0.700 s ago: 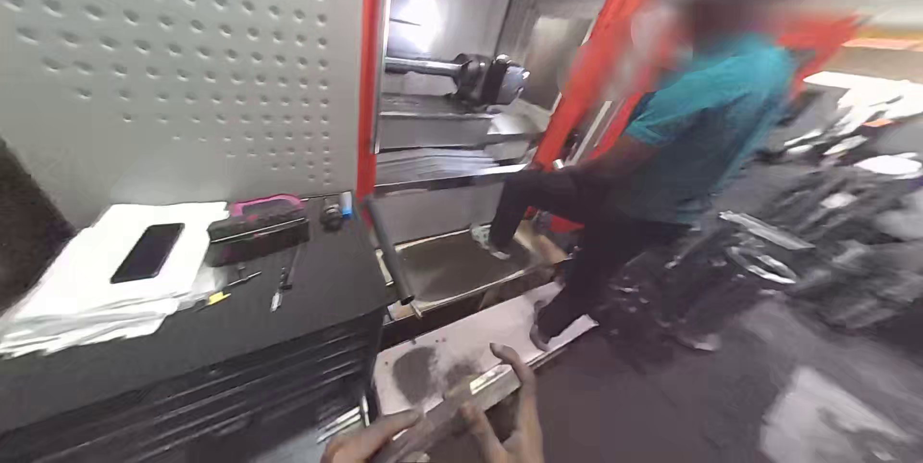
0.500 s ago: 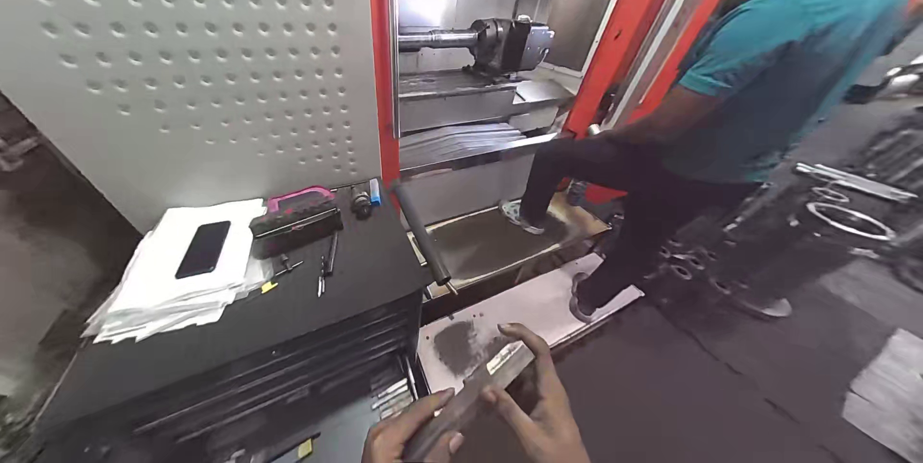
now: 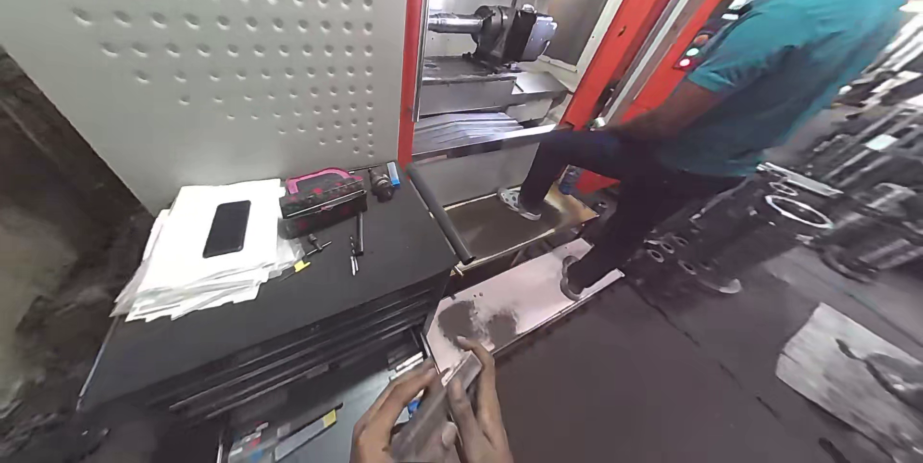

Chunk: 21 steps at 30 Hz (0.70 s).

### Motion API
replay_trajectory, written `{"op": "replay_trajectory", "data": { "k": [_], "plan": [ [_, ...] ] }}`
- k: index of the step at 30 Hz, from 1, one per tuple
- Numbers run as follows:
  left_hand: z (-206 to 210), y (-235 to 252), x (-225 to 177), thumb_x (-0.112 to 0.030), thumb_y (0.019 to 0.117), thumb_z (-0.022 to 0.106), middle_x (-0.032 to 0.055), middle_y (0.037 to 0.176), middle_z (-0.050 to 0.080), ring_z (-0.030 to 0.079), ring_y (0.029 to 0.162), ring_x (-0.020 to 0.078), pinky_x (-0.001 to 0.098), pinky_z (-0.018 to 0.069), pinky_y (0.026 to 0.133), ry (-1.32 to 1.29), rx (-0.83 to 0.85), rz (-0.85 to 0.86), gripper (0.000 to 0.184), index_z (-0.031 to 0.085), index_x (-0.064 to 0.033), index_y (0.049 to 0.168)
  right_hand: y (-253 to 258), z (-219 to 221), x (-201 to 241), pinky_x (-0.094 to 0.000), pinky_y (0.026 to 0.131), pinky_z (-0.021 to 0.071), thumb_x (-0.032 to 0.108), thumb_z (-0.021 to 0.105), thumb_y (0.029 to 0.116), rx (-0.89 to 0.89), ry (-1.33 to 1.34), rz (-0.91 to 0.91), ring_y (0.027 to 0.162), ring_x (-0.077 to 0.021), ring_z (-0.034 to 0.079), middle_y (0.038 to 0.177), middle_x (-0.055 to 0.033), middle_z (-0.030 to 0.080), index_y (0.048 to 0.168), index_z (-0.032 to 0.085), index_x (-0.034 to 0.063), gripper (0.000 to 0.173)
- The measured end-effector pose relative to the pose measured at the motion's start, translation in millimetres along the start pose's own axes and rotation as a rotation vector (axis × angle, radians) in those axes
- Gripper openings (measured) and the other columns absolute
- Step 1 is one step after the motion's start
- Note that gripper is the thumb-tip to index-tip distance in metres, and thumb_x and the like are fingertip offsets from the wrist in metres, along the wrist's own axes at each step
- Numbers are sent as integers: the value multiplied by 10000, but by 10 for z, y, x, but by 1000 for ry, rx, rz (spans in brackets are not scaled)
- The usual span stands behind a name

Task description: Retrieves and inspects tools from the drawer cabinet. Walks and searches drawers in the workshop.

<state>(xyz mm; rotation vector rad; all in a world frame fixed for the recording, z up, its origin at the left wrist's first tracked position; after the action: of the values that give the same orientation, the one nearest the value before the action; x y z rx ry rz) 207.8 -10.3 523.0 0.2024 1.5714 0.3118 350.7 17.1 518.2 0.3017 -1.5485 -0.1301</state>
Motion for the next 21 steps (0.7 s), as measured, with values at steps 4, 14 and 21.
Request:
{"op": "replay_trajectory", "data": {
  "k": [4, 14, 21],
  "plan": [
    [-624, -161, 123, -300, 950, 725, 94, 1282, 683, 694, 1125, 157, 345, 618, 941, 134, -111, -58, 416, 680, -25, 1259, -127, 455, -100, -258, 874, 580, 499, 482, 1059, 103, -116, -15, 1005, -36, 657, 1259, -73, 640, 1507, 371, 24, 663],
    [-1353, -1761, 3013, -328, 1050, 536, 176, 1305, 663, 627, 1227, 345, 585, 458, 1067, 414, 489, -897, 425, 581, -121, 1419, -1311, 608, -1950, -541, 979, 556, 482, 592, 1004, 669, -964, 632, 1192, -344, 641, 1433, -226, 545, 1483, 545, 153, 583],
    [-2073, -1300, 4521, -179, 1010, 575, 171, 1352, 627, 580, 1271, 383, 590, 441, 1068, 961, 501, -709, 366, 627, -142, 1371, -2551, 587, -2268, -502, 1066, 523, 468, 583, 1017, 733, -843, 1057, 1224, -266, 649, 1351, -145, 648, 1400, 608, 95, 535]
  ]
}}
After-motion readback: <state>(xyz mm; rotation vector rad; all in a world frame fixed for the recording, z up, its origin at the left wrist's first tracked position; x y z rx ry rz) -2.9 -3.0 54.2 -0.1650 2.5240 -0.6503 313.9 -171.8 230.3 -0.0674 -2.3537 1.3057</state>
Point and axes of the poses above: each hand's wrist, its own y-axis towards the middle knuckle, its own z-axis out of the palm, x = y × z, the point moved 9 cm from there along y, towards the middle knuckle
